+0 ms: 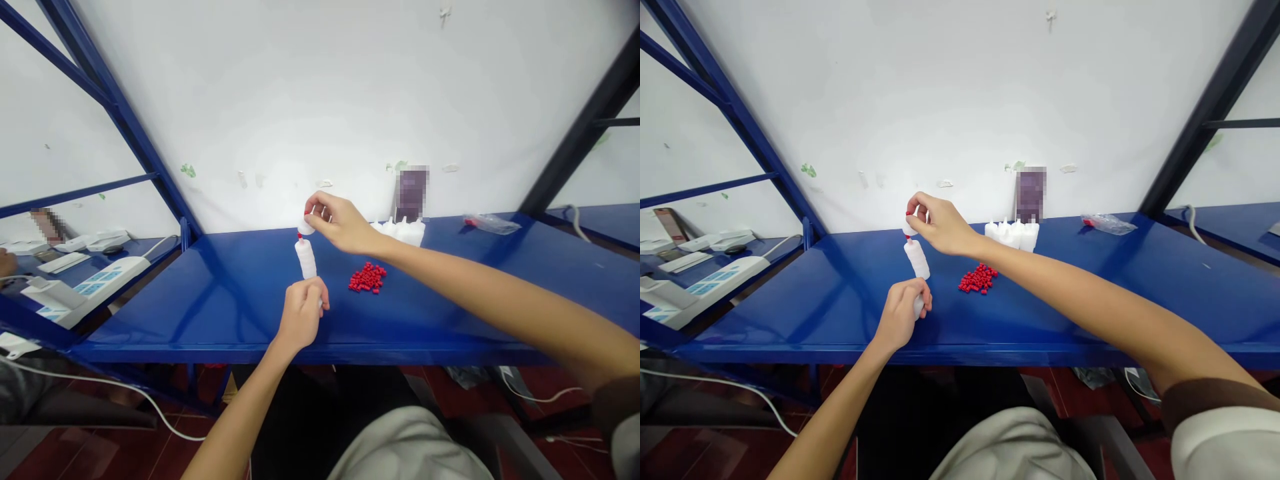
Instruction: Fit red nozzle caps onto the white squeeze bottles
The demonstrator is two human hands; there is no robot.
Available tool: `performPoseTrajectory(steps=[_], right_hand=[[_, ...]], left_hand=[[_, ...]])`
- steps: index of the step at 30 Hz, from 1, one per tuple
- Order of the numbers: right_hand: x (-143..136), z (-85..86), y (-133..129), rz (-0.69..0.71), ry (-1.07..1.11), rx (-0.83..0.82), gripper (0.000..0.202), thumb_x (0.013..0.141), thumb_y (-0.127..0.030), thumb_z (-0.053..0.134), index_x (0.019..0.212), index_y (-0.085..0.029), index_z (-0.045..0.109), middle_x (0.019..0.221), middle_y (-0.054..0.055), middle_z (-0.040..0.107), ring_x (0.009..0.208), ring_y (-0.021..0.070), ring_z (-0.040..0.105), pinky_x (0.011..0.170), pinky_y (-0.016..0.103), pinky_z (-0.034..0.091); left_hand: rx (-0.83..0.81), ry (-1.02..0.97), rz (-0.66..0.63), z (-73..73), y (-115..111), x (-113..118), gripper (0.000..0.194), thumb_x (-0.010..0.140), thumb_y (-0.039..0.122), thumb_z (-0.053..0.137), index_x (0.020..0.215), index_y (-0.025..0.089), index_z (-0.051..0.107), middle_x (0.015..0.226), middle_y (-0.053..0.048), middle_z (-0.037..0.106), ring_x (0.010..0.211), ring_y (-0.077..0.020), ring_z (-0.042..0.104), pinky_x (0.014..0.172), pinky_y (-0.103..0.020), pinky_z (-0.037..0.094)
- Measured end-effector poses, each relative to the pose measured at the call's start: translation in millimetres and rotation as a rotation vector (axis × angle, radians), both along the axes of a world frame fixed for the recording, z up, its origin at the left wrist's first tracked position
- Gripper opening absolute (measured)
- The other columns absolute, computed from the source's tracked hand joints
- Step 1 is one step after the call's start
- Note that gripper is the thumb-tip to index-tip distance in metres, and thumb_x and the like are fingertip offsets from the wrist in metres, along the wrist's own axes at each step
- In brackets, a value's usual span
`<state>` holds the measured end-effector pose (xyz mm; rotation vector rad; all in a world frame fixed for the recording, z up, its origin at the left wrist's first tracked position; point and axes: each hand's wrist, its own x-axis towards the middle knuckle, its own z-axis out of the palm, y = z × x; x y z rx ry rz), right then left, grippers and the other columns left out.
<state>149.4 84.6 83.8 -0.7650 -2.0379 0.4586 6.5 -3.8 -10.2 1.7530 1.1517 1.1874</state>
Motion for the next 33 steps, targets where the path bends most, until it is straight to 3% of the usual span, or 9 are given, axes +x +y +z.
performPoseTrajectory(steps=[4, 9, 12, 18, 20, 23, 27, 30, 33], right_hand=[[-8, -1.3, 5, -0.005, -0.053, 0.041, 0.007, 0.089, -0.024, 0.050, 0.094, -0.020, 0.052, 0.076, -0.001, 0.055, 0.063, 0.0125, 0.045, 0.067, 0.030, 0.038], [-10, -5.8, 9, -0.043, -0.014, 0.071, 0.006, 0.083, -0.023, 0.052, 0.087, -0.019, 0.052, 0.086, 0.003, 0.058, 0.071, 0.0143, 0.051, 0.071, 0.032, 0.040], [-7, -7.2, 11, -0.033, 0.021, 0.001, 0.006, 0.080, -0.021, 0.052, 0.085, -0.020, 0.049, 0.092, 0.004, 0.061, 0.076, 0.0160, 0.055, 0.071, 0.032, 0.041], [-2, -8.9, 14, -0.050, -0.099, 0.006, 0.019, 0.087, -0.015, 0.039, 0.097, -0.019, 0.054, 0.069, 0.000, 0.054, 0.066, 0.0154, 0.049, 0.068, 0.032, 0.036], [-4, -12.0, 16, -0.048, -0.218, 0.004, 0.018, 0.091, -0.024, 0.042, 0.096, -0.019, 0.059, 0.067, 0.000, 0.053, 0.065, 0.0153, 0.047, 0.065, 0.032, 0.033], [-9, -17.8, 19, -0.028, -0.330, 0.006, 0.021, 0.089, -0.037, 0.055, 0.094, -0.018, 0.064, 0.069, 0.000, 0.055, 0.065, 0.0141, 0.046, 0.063, 0.030, 0.031], [-11, -17.9, 23, -0.012, -0.207, 0.016, 0.021, 0.090, -0.033, 0.054, 0.091, -0.016, 0.067, 0.073, 0.001, 0.059, 0.067, 0.0134, 0.047, 0.066, 0.030, 0.034], [-1, -13.8, 27, -0.109, -0.043, 0.004, 0.025, 0.089, -0.035, 0.054, 0.093, -0.015, 0.068, 0.078, 0.004, 0.064, 0.069, 0.0144, 0.050, 0.068, 0.030, 0.037], [15, -17.4, 33, -0.221, -0.178, -0.042, 0.019, 0.082, -0.027, 0.058, 0.087, -0.014, 0.071, 0.078, 0.006, 0.067, 0.070, 0.0154, 0.054, 0.068, 0.031, 0.039]], left_hand=[[0.068, 0.183, -0.124, 2.3, -5, 1, 0.037, 0.093, 0.029, 0.035, 0.061, 0.018, 0.049, 0.058, 0.001, 0.052, 0.056, -0.0122, 0.048, 0.057, -0.025, 0.035], [0.172, 0.378, -0.261, 7.1, -10, 4, 0.042, 0.098, 0.034, 0.036, 0.059, 0.018, 0.039, 0.056, 0.004, 0.040, 0.054, -0.0102, 0.036, 0.057, -0.026, 0.029], [0.221, 0.422, -0.271, 8.7, -11, 5, 0.042, 0.098, 0.033, 0.037, 0.059, 0.019, 0.033, 0.056, 0.005, 0.031, 0.054, -0.0100, 0.028, 0.056, -0.028, 0.024], [0.252, 0.458, -0.254, 8.7, -12, 6, 0.041, 0.097, 0.030, 0.038, 0.058, 0.018, 0.035, 0.055, 0.005, 0.031, 0.053, -0.0101, 0.028, 0.055, -0.028, 0.023], [0.272, 0.492, -0.215, 7.0, -11, 6, 0.043, 0.098, 0.031, 0.037, 0.058, 0.018, 0.036, 0.055, 0.004, 0.034, 0.053, -0.0104, 0.030, 0.056, -0.028, 0.024], [0.289, 0.591, -0.009, 2.9, -9, 7, 0.038, 0.099, 0.034, 0.038, 0.066, 0.019, 0.051, 0.058, 0.002, 0.049, 0.053, -0.0121, 0.042, 0.057, -0.028, 0.026], [0.284, 0.793, 0.271, -0.4, -2, 4, 0.030, 0.097, 0.037, 0.042, 0.111, 0.024, 0.064, 0.079, -0.004, 0.070, 0.067, -0.0207, 0.062, 0.059, -0.028, 0.030], [0.291, 0.923, 0.314, 1.5, 3, -4, 0.036, 0.098, 0.038, 0.040, 0.121, 0.024, 0.064, 0.090, -0.009, 0.073, 0.077, -0.0245, 0.067, 0.062, -0.028, 0.036], [0.269, 1.016, 0.315, 5.3, 8, -15, 0.038, 0.099, 0.040, 0.037, 0.109, 0.022, 0.070, 0.085, -0.010, 0.072, 0.079, -0.0259, 0.067, 0.063, -0.029, 0.039]])
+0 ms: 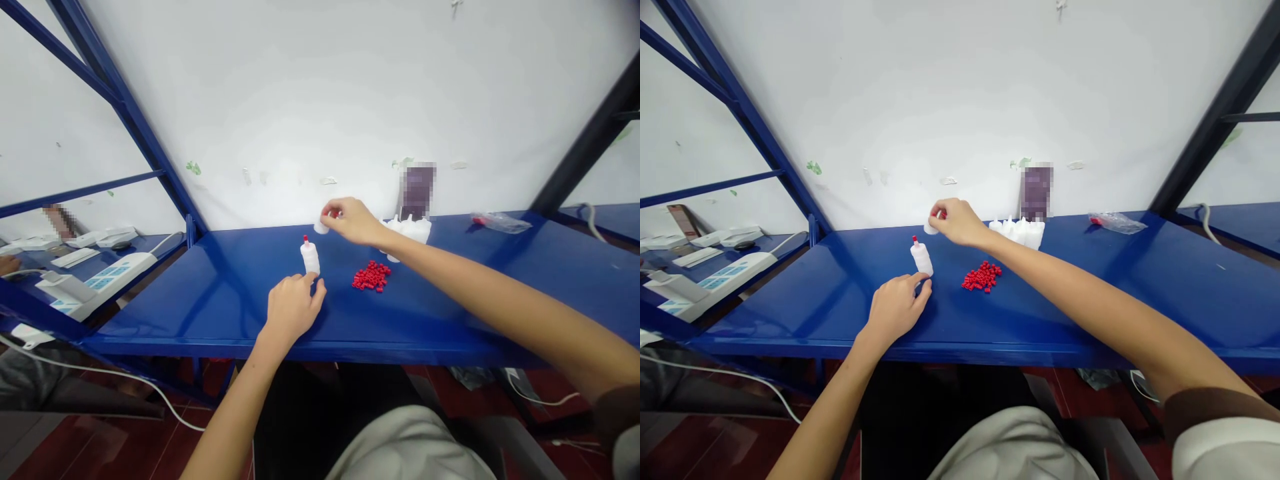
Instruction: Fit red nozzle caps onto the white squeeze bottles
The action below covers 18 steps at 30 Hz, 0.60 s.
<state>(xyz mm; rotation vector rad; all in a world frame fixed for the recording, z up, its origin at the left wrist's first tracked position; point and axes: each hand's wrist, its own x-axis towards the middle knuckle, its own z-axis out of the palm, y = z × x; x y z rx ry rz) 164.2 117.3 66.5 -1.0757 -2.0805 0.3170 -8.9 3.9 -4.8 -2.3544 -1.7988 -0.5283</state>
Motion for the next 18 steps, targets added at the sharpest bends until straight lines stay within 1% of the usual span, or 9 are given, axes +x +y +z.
performPoseTrajectory(steps=[3, 6, 8, 9, 11, 12, 15, 16, 18], right_hand=[[10, -13.5, 3, 0.038, -0.305, -0.147, 0.013, 0.074, -0.021, 0.061, 0.078, -0.015, 0.072, 0.076, 0.006, 0.068, 0.069, 0.0164, 0.057, 0.066, 0.030, 0.041], [8, -27.9, 1, 0.149, -0.451, -0.267, 0.011, 0.073, -0.022, 0.062, 0.075, -0.016, 0.071, 0.073, 0.004, 0.069, 0.067, 0.0168, 0.060, 0.064, 0.029, 0.041], [2, -33.8, -1, 0.185, -0.441, -0.278, 0.015, 0.075, -0.024, 0.063, 0.084, -0.017, 0.071, 0.076, 0.004, 0.071, 0.068, 0.0169, 0.062, 0.063, 0.028, 0.041], [-1, -35.3, -1, 0.183, -0.421, -0.264, 0.019, 0.075, -0.025, 0.063, 0.091, -0.017, 0.071, 0.079, 0.004, 0.072, 0.070, 0.0172, 0.063, 0.063, 0.028, 0.041], [-5, -36.2, -2, 0.148, -0.377, -0.227, 0.028, 0.078, -0.027, 0.062, 0.104, -0.017, 0.067, 0.085, 0.005, 0.072, 0.073, 0.0179, 0.063, 0.064, 0.027, 0.041], [-6, -36.1, -2, 0.124, -0.349, -0.217, 0.028, 0.081, -0.027, 0.060, 0.106, -0.017, 0.066, 0.086, 0.006, 0.073, 0.075, 0.0183, 0.063, 0.065, 0.028, 0.041], [-4, -35.6, 1, 0.054, -0.221, -0.205, 0.023, 0.090, -0.022, 0.043, 0.103, -0.017, 0.061, 0.085, 0.006, 0.073, 0.077, 0.0187, 0.063, 0.068, 0.029, 0.041], [-3, -35.9, 3, 0.042, -0.170, -0.199, 0.023, 0.091, -0.019, 0.039, 0.102, -0.017, 0.060, 0.084, 0.006, 0.073, 0.078, 0.0186, 0.062, 0.069, 0.029, 0.041], [0, -37.2, 5, 0.041, -0.080, -0.190, 0.022, 0.089, -0.014, 0.039, 0.100, -0.017, 0.057, 0.087, 0.005, 0.073, 0.080, 0.0181, 0.062, 0.071, 0.029, 0.042]], left_hand=[[-0.031, 0.043, 0.019, 2.9, 3, -8, 0.040, 0.100, 0.041, 0.037, 0.106, 0.023, 0.073, 0.087, -0.011, 0.072, 0.083, -0.0270, 0.068, 0.065, -0.029, 0.041], [-0.050, 0.068, 0.029, 3.8, 5, -9, 0.040, 0.099, 0.040, 0.039, 0.123, 0.023, 0.067, 0.092, -0.010, 0.074, 0.086, -0.0281, 0.069, 0.065, -0.030, 0.042], [-0.047, 0.077, 0.045, 3.4, 6, -8, 0.043, 0.099, 0.040, 0.040, 0.133, 0.022, 0.059, 0.096, -0.010, 0.074, 0.087, -0.0283, 0.070, 0.065, -0.030, 0.043], [-0.041, 0.079, 0.055, 3.0, 6, -7, 0.044, 0.099, 0.040, 0.040, 0.134, 0.022, 0.058, 0.096, -0.010, 0.074, 0.086, -0.0279, 0.070, 0.066, -0.030, 0.043], [-0.028, 0.080, 0.075, 1.9, 5, -6, 0.041, 0.099, 0.040, 0.040, 0.128, 0.022, 0.061, 0.094, -0.008, 0.074, 0.085, -0.0266, 0.070, 0.066, -0.030, 0.044], [-0.023, 0.077, 0.077, 1.3, 5, -6, 0.039, 0.099, 0.039, 0.040, 0.123, 0.022, 0.064, 0.093, -0.008, 0.074, 0.085, -0.0259, 0.070, 0.067, -0.030, 0.044], [-0.013, 0.057, 0.021, -0.6, 5, -5, 0.034, 0.099, 0.037, 0.040, 0.110, 0.022, 0.068, 0.093, -0.006, 0.074, 0.087, -0.0239, 0.069, 0.069, -0.029, 0.045], [-0.011, 0.049, -0.011, -1.3, 5, -4, 0.033, 0.099, 0.037, 0.040, 0.108, 0.023, 0.069, 0.094, -0.006, 0.074, 0.088, -0.0233, 0.069, 0.070, -0.029, 0.044], [-0.006, 0.034, -0.072, -2.7, 5, -4, 0.031, 0.099, 0.035, 0.042, 0.106, 0.023, 0.069, 0.094, -0.005, 0.074, 0.088, -0.0226, 0.068, 0.070, -0.029, 0.044]])
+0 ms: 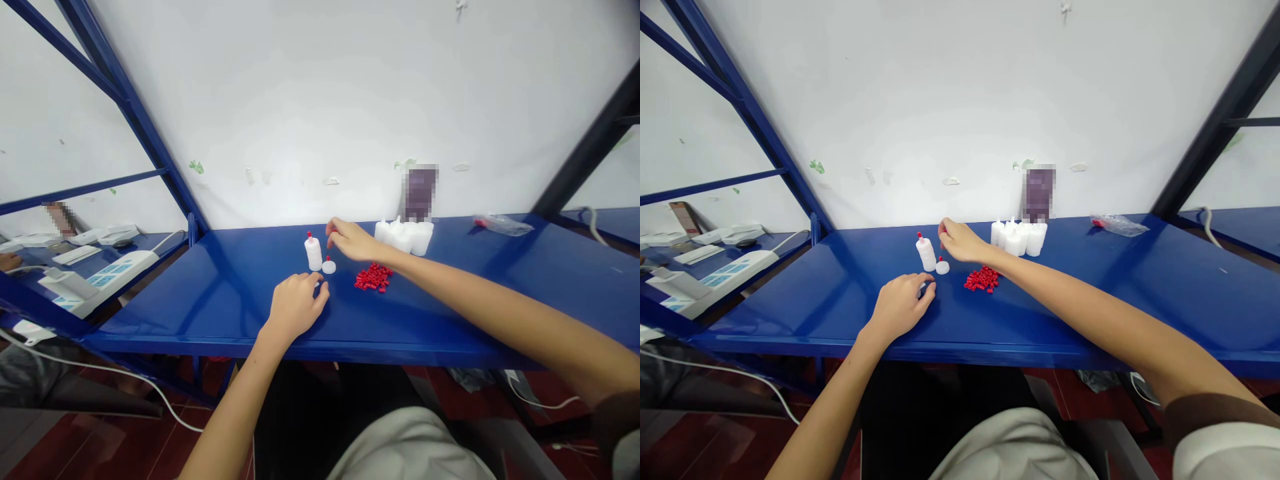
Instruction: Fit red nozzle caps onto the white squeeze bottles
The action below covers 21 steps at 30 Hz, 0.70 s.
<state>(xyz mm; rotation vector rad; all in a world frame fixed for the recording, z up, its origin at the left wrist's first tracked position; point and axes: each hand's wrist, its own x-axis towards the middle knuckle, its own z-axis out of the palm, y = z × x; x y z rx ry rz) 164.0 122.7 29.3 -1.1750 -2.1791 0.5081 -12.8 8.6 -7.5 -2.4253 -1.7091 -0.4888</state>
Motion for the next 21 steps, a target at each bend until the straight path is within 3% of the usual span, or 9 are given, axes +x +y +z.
performPoseTrajectory(steps=[6, 8, 11, 14, 18, 21], right_hand=[[2, -5.6, -2, 0.117, 0.184, -0.130, 0.010, 0.081, -0.021, 0.063, 0.089, -0.016, 0.065, 0.086, 0.006, 0.073, 0.076, 0.0179, 0.067, 0.071, 0.030, 0.048], [1, -7.7, -5, 0.126, 0.198, -0.088, 0.010, 0.078, -0.023, 0.069, 0.085, -0.016, 0.068, 0.087, 0.007, 0.073, 0.080, 0.0186, 0.067, 0.074, 0.031, 0.050], [-1, -11.4, -9, 0.076, 0.114, 0.027, 0.011, 0.077, -0.025, 0.073, 0.084, -0.016, 0.073, 0.089, 0.006, 0.073, 0.084, 0.0189, 0.066, 0.078, 0.031, 0.049], [-2, -14.8, -13, 0.044, 0.004, 0.018, 0.010, 0.079, -0.025, 0.072, 0.085, -0.017, 0.073, 0.086, 0.004, 0.073, 0.077, 0.0168, 0.065, 0.074, 0.029, 0.047], [-2, -16.1, -19, 0.007, -0.047, -0.002, 0.015, 0.085, -0.025, 0.067, 0.097, -0.017, 0.071, 0.091, 0.004, 0.074, 0.079, 0.0167, 0.066, 0.074, 0.029, 0.047], [-3, -15.8, -21, -0.027, -0.083, 0.033, 0.036, 0.083, -0.034, 0.070, 0.112, -0.015, 0.067, 0.103, 0.009, 0.073, 0.088, 0.0204, 0.066, 0.078, 0.031, 0.047]], left_hand=[[0.016, -0.027, -0.069, -2.6, 0, 0, 0.029, 0.098, 0.033, 0.043, 0.104, 0.022, 0.069, 0.092, -0.004, 0.074, 0.086, -0.0224, 0.067, 0.070, -0.030, 0.042], [0.019, -0.025, -0.073, -2.6, 1, 0, 0.029, 0.098, 0.033, 0.043, 0.102, 0.023, 0.069, 0.091, -0.004, 0.074, 0.085, -0.0224, 0.067, 0.069, -0.030, 0.042], [0.020, -0.016, -0.051, -2.6, 1, 0, 0.030, 0.098, 0.034, 0.042, 0.101, 0.022, 0.070, 0.091, -0.004, 0.074, 0.085, -0.0234, 0.067, 0.069, -0.032, 0.042], [0.044, 0.017, 0.037, -3.2, 0, 1, 0.034, 0.098, 0.036, 0.041, 0.101, 0.020, 0.071, 0.092, -0.007, 0.074, 0.087, -0.0267, 0.066, 0.071, -0.034, 0.044], [0.059, 0.040, 0.088, -3.4, 0, 1, 0.036, 0.098, 0.037, 0.041, 0.102, 0.018, 0.071, 0.093, -0.009, 0.073, 0.090, -0.0288, 0.066, 0.074, -0.037, 0.045], [0.053, 0.034, 0.079, -2.9, 0, 1, 0.035, 0.098, 0.037, 0.041, 0.103, 0.019, 0.071, 0.093, -0.008, 0.073, 0.090, -0.0284, 0.066, 0.074, -0.037, 0.045]])
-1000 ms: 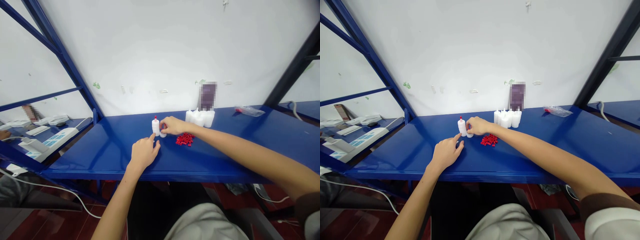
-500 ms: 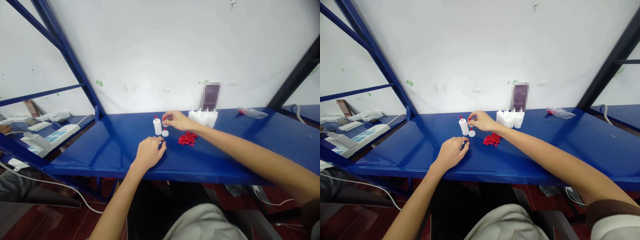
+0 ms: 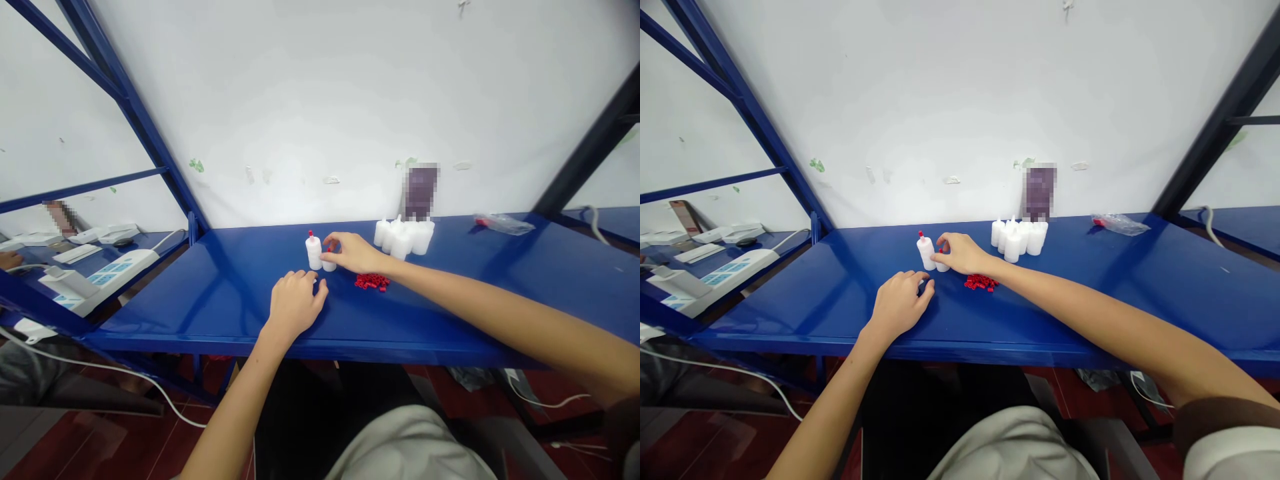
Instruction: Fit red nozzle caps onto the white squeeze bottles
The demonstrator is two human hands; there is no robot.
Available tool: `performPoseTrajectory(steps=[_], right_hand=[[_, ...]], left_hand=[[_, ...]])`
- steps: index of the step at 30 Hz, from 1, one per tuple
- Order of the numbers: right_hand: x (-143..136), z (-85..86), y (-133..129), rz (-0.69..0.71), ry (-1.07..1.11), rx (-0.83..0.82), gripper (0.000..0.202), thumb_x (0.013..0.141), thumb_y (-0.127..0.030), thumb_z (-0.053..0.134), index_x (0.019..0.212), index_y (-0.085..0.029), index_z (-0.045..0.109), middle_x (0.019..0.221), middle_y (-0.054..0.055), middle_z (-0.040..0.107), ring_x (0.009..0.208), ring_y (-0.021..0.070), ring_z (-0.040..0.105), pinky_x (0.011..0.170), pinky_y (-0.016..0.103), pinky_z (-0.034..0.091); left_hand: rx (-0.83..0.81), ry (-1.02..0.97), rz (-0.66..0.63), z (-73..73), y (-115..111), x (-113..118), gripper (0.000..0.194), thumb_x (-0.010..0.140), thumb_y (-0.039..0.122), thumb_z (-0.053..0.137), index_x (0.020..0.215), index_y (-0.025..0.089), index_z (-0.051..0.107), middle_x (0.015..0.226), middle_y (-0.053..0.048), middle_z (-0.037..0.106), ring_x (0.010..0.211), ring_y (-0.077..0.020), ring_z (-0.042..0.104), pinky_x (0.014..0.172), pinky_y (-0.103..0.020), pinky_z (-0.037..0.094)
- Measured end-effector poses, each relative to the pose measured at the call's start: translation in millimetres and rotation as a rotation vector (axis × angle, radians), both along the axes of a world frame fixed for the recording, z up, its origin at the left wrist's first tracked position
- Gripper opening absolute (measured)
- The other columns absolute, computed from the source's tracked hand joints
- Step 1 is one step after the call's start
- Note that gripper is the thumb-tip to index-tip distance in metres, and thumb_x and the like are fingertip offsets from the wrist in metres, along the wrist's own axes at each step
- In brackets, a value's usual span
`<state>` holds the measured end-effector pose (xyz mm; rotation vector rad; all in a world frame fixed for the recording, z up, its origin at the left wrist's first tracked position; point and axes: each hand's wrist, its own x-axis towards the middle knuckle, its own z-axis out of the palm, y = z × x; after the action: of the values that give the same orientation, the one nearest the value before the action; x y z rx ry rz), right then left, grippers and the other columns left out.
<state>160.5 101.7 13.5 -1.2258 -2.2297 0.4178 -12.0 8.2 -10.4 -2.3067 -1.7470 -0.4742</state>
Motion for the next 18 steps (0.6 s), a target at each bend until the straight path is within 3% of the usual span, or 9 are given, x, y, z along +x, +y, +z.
performPoseTrajectory(steps=[3, 8, 11, 15, 18], right_hand=[[-4, -1.7, 1, 0.012, -0.117, 0.032, 0.050, 0.074, -0.032, 0.077, 0.118, -0.012, 0.064, 0.108, 0.011, 0.071, 0.093, 0.0233, 0.065, 0.080, 0.031, 0.046], [-19, -8.9, 10, -0.005, -0.216, 0.045, 0.029, 0.080, -0.026, 0.071, 0.104, -0.011, 0.069, 0.103, 0.012, 0.072, 0.091, 0.0228, 0.066, 0.076, 0.028, 0.044], [-30, -11.8, 18, -0.010, -0.216, 0.033, 0.028, 0.080, -0.028, 0.071, 0.101, -0.011, 0.069, 0.100, 0.012, 0.073, 0.089, 0.0229, 0.066, 0.072, 0.027, 0.043], [-37, -11.7, 27, -0.007, -0.212, 0.035, 0.037, 0.079, -0.030, 0.073, 0.109, -0.010, 0.067, 0.105, 0.013, 0.072, 0.094, 0.0236, 0.066, 0.076, 0.028, 0.045], [-31, -7.7, 28, 0.004, -0.205, 0.047, 0.048, 0.079, -0.033, 0.074, 0.119, -0.009, 0.063, 0.113, 0.014, 0.069, 0.100, 0.0243, 0.064, 0.083, 0.030, 0.046]], left_hand=[[-0.009, -0.013, -0.010, -0.1, 1, 0, 0.034, 0.098, 0.036, 0.041, 0.101, 0.019, 0.071, 0.091, -0.008, 0.072, 0.088, -0.0280, 0.065, 0.073, -0.037, 0.045], [-0.001, -0.084, -0.018, -2.0, 2, -1, 0.031, 0.098, 0.034, 0.042, 0.097, 0.017, 0.068, 0.092, -0.010, 0.069, 0.089, -0.0274, 0.061, 0.077, -0.038, 0.045], [0.025, -0.144, -0.039, -2.7, 4, -3, 0.024, 0.097, 0.024, 0.038, 0.093, 0.015, 0.061, 0.090, -0.011, 0.064, 0.087, -0.0261, 0.057, 0.081, -0.039, 0.045], [0.007, -0.242, -0.095, -4.4, 10, -8, 0.025, 0.097, 0.017, 0.031, 0.092, 0.015, 0.055, 0.090, -0.011, 0.061, 0.085, -0.0249, 0.055, 0.081, -0.040, 0.047], [-0.010, -0.315, -0.152, -6.2, 15, -14, 0.027, 0.100, 0.020, 0.031, 0.104, 0.014, 0.057, 0.098, -0.012, 0.062, 0.092, -0.0251, 0.057, 0.086, -0.041, 0.047]])
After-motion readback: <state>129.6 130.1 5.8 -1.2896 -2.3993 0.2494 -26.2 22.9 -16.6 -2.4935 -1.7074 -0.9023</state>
